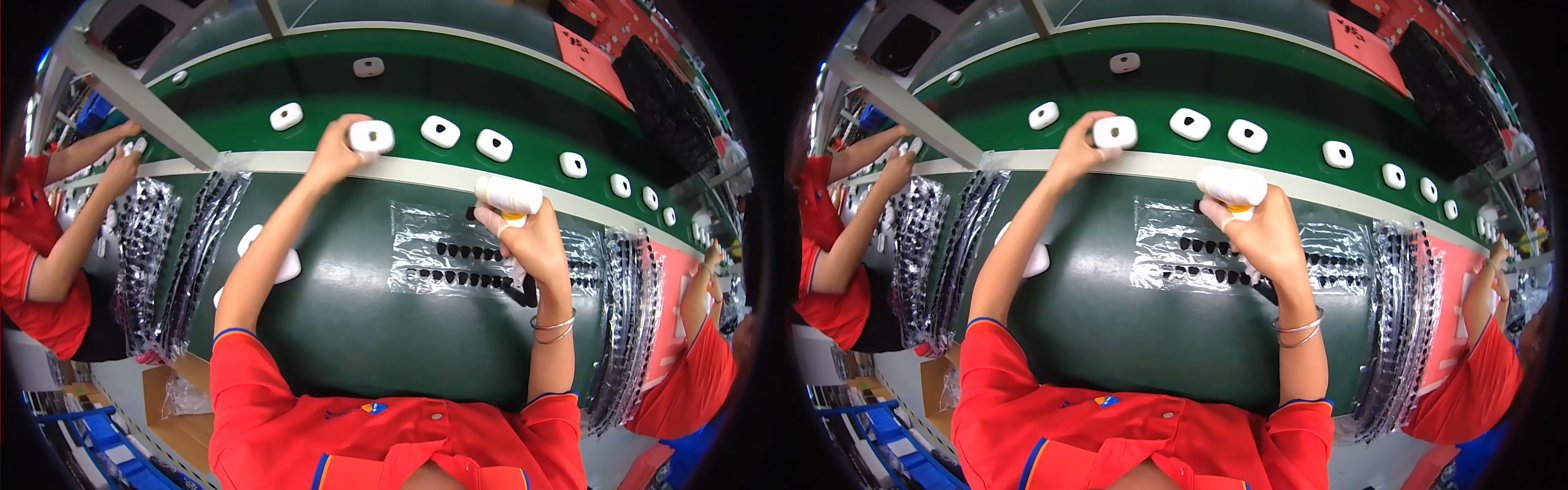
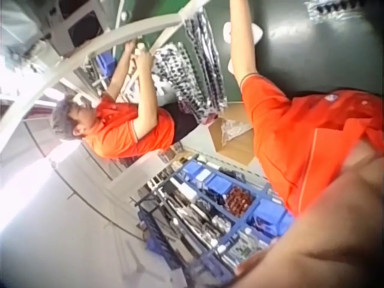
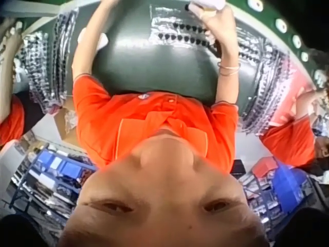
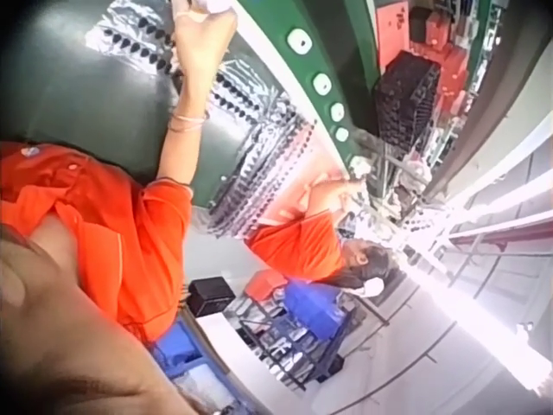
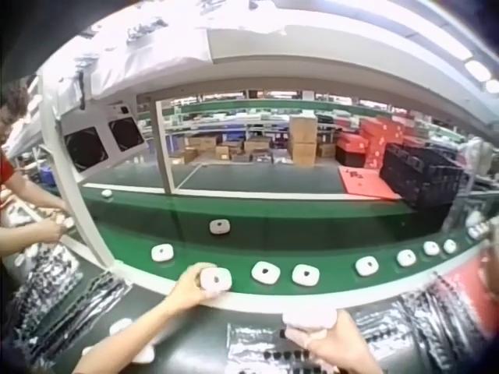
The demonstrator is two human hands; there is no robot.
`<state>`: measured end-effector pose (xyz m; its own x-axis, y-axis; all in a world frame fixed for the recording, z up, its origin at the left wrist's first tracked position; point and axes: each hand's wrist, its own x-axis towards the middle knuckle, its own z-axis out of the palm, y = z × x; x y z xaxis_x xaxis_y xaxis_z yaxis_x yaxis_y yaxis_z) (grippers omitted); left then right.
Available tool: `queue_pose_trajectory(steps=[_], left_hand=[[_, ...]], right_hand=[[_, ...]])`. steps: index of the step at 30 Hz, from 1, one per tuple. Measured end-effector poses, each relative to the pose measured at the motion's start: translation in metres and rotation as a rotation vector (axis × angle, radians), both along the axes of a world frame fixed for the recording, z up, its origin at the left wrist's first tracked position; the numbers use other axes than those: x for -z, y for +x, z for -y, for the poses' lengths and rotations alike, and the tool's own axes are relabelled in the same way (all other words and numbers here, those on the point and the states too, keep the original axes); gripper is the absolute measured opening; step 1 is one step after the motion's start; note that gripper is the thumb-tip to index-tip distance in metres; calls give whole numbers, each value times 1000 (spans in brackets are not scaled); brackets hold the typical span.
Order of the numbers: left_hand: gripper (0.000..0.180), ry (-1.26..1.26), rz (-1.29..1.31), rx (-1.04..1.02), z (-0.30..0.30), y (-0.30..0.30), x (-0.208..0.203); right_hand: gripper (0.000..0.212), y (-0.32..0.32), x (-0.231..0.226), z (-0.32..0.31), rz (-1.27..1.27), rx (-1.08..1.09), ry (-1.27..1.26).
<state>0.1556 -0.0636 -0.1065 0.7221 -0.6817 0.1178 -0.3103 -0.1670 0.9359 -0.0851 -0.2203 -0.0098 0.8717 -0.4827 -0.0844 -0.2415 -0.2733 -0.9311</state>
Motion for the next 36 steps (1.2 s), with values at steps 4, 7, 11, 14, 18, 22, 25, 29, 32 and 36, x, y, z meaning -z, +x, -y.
queue_pose_trajectory(steps=[4, 7, 11, 14, 18, 22, 25, 29, 32, 36], left_hand=[[56, -207, -478, 369, 17, -93, -33], [54, -237, -594, 466, 14, -126, -47], [54, -218, -615, 501, 15, -136, -58], [54, -207, -616, 522, 13, -135, -60], [53, -245, -565, 551, 12, -134, -60], [50, -206, -618, 482, 16, -131, -61], [48, -191, -539, 425, 13, -125, -59], [41, -283, -583, 429, 14, -123, -54], [44, -253, -663, 484, 12, -118, -49], [44, -109, -210, 352, 30, -93, -35]], right_hand=[[21, -2, -3, -6, 155, -27, -51], [27, 2, 1, -8, 162, -12, -94], [31, -3, -2, -6, 141, -61, -122], [29, -4, -13, -9, 101, -76, -74], [32, -3, 3, -6, 259, -139, -289], [32, -3, 1, -13, 158, -93, -334], [30, -1, -7, -25, 426, 107, -180], [30, -4, -2, -27, 364, -135, -339], [30, 2, 0, -23, 117, -195, -209], [34, 2, -1, -15, 183, -84, -218]])
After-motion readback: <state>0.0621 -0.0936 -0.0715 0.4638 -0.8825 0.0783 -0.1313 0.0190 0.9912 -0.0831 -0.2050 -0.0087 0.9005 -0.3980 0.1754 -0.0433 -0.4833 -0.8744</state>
